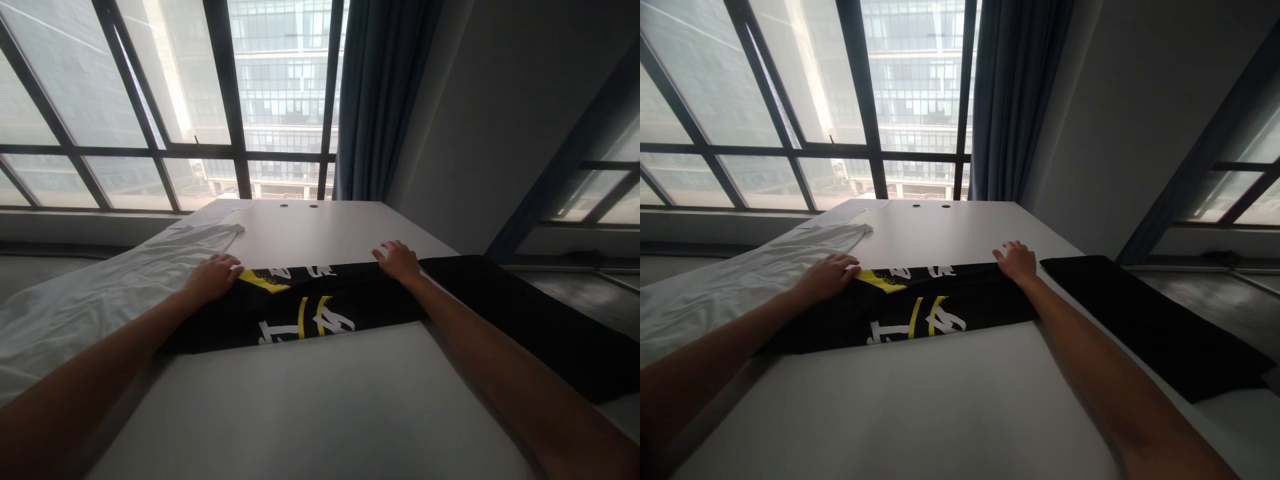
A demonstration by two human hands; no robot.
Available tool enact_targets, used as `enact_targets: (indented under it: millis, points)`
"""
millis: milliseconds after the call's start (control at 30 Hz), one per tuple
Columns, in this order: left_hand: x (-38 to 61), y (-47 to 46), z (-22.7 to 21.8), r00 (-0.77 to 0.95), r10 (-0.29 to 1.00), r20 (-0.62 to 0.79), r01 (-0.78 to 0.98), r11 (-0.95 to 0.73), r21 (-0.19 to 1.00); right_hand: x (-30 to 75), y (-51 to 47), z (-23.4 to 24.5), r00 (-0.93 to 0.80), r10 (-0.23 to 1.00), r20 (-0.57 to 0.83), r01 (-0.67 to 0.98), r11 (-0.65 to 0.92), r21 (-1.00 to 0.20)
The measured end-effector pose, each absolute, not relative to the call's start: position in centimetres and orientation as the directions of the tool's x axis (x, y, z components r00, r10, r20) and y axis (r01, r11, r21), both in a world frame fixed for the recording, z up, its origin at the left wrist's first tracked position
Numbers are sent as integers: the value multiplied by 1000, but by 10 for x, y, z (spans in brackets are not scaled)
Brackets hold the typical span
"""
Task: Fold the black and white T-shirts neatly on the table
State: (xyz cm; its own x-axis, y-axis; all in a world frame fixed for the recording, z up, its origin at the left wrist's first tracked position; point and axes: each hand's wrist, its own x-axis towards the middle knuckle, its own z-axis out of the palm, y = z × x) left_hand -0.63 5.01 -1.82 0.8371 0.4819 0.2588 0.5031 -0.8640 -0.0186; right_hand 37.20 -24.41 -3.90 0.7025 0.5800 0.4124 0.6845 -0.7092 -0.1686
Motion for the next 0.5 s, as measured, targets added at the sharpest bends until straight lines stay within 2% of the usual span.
enact_targets:
  millis: [100, 167, 300, 500]
  points:
    - [-5, 4, -24, 927, 335, 167, 330, -942, 56, 332, -236, -40, 455, 852, 261, 891, -436, -128]
    - [-10, -21, -33, 951, 300, 72, 292, -951, 106, 315, -235, -47, 333, 934, 129, 938, -313, -151]
    - [-34, -38, -49, 945, 324, -47, 327, -930, 168, 324, -245, -61, 399, 917, -23, 901, -396, -174]
    - [-68, -16, -48, 977, 187, -105, 203, -966, 159, 367, -261, -65, 564, 826, 18, 822, -558, -113]
